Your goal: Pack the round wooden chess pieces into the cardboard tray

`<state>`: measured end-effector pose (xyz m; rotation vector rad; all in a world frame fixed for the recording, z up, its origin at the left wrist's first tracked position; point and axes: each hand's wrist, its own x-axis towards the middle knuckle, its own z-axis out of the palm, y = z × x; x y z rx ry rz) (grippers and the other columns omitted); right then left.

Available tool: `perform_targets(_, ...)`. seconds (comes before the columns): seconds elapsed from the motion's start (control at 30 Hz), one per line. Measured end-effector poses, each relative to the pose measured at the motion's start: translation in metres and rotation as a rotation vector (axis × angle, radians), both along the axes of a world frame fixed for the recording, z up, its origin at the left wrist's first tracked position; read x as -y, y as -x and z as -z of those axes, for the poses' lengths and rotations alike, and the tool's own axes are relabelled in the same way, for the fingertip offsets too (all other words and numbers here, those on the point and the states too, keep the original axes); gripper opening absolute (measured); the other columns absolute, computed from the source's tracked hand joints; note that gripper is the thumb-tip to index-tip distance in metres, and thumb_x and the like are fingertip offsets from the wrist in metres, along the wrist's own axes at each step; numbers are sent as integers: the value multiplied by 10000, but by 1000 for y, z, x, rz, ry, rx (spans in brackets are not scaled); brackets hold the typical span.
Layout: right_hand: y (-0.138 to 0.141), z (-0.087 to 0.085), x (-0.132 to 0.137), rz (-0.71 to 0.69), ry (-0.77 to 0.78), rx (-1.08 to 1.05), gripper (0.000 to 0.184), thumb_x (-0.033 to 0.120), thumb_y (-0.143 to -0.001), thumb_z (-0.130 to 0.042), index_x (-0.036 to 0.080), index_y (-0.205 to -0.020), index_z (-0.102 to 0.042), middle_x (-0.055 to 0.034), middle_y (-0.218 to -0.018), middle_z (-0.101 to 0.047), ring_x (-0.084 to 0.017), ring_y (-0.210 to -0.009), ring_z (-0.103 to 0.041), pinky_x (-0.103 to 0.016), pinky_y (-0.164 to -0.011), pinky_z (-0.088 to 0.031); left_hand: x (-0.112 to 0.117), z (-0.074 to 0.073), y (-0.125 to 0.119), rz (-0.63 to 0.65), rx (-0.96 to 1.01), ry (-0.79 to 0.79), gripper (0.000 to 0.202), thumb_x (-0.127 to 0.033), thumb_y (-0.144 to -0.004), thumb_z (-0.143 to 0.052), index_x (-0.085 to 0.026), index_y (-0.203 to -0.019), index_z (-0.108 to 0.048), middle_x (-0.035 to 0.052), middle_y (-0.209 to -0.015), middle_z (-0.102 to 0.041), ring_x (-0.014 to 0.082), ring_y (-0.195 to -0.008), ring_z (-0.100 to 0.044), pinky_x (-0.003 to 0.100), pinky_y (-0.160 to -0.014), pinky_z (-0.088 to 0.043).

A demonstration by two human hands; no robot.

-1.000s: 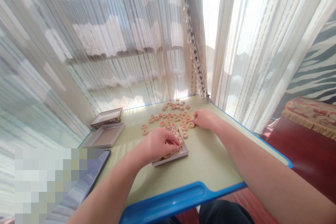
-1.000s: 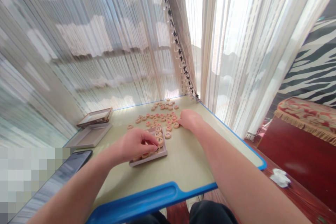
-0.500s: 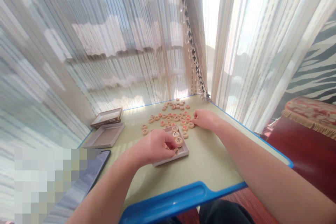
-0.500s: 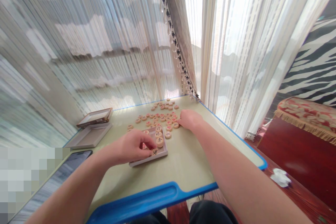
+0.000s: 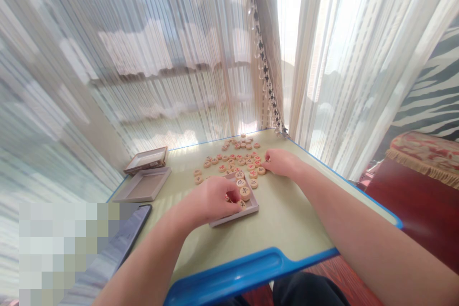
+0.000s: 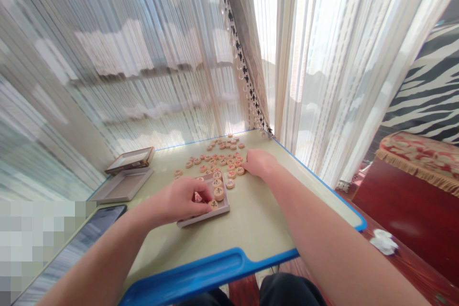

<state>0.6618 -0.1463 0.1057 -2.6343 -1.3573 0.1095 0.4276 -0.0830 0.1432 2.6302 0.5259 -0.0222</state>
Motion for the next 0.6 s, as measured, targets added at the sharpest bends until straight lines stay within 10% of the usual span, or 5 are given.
perform_targets(0.6,0,0,0,16,18,-26,359,461,-720,-504,215,-940,-646,-66,-927,-671,-216,-802,-600,-273,-581,-406,2,-2,-4,148,-1,-15,313,-406,-761,-487,-174,-635,-656,19,-615,-582,126,-635,-499,219,-594,-360)
